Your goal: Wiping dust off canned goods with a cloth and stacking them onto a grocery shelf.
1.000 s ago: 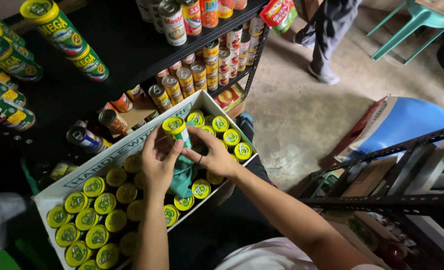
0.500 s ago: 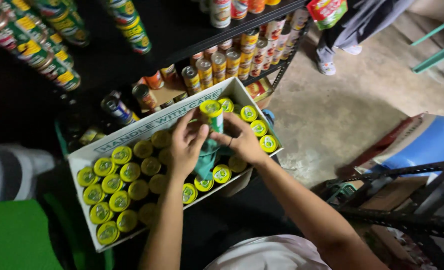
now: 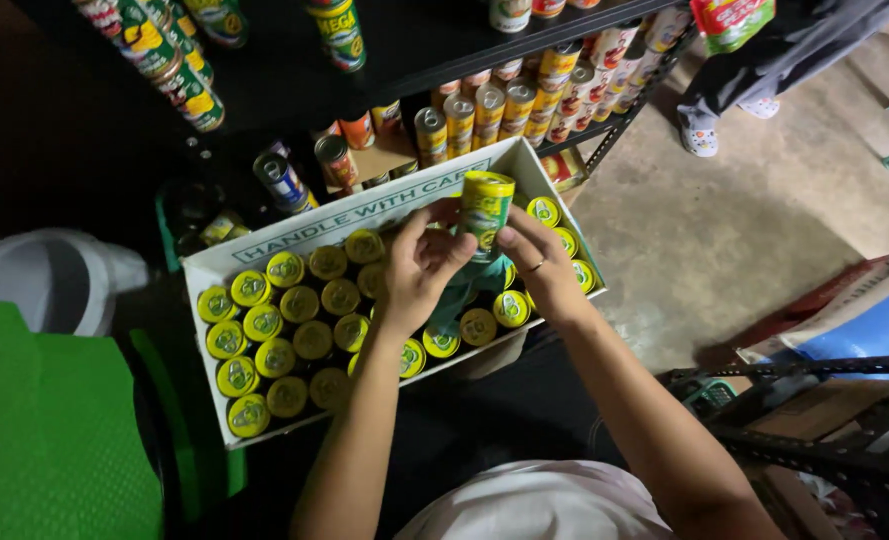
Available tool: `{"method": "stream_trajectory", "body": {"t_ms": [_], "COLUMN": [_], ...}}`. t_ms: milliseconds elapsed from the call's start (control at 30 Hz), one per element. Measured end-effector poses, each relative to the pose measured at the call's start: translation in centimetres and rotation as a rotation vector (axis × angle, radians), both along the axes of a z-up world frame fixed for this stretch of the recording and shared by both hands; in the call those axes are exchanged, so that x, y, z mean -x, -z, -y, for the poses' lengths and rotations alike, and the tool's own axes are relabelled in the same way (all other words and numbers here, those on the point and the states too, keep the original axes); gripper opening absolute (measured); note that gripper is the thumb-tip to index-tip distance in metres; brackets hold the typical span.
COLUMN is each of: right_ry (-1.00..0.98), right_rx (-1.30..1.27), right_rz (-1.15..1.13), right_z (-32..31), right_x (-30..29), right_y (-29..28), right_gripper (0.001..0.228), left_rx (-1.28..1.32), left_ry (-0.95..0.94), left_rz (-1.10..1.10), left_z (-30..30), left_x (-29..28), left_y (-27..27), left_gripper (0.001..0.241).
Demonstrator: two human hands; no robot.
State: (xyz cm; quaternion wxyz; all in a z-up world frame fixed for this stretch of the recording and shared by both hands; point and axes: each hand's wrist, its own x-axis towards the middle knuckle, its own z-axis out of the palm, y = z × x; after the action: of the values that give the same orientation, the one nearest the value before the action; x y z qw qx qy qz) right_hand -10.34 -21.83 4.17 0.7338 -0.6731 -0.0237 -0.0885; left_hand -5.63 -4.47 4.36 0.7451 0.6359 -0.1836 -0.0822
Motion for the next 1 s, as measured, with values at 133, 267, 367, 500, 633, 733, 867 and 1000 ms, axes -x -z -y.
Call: {"method": "stream_trajectory", "body": {"t_ms": [133, 267, 367, 500, 633, 733, 867, 1000], "right_ry": [0.010, -0.021, -0.033, 0.035, 0.087, 0.126, 0.073, 0.065], "right_rx": [-0.183, -0.125, 0.019, -0.012, 0.031, -0.029, 0.115, 0.298], "right_rz": [-0.012, -0.015, -0.073, -0.107, -0.004, 0.073, 0.234, 0.405], "right_z": [-2.0, -1.6, -2.0, -2.3, -2.5, -2.4, -2.4, -3.3], "right_x": [0.6, 0.6, 0.6, -1.0, -3.6, -7.4, -12.7, -17.9], "right_y": [-1.1, -1.4, -2.3, -4.9, -6.6, -8.9, -14.0, -19.7], "right_gripper": [0.045, 0.052, 0.053, 0.049, 0.059, 0.057, 0.054, 0.047], "left_rx": [-0.016, -0.043, -0.036, -0.106, -0.106, -0.160, -0.284, -0.442], "left_ry": [-0.063, -0.095, -0.121, -0.170, -0.338, -0.527, -0.631, -0.513], "left_rz": [0.046, 0.124, 0.130, 0.256, 0.454, 0.622, 0.614, 0.577], "left_z": [0.1, -0.5, -0.9, -1.9, -2.8, -3.4, -3.4, -4.5], "left_x": [0.9, 1.2, 1.4, -0.5, -4.9, -10.5, -16.7, -17.2], "left_y": [-0.5, -1.2, -0.9, -4.2, -6.7, -7.4, -7.1, -7.8], "left_gripper": [0.065, 0.069, 0.068, 0.070, 0.064, 0.059, 0.099, 0.100]}}
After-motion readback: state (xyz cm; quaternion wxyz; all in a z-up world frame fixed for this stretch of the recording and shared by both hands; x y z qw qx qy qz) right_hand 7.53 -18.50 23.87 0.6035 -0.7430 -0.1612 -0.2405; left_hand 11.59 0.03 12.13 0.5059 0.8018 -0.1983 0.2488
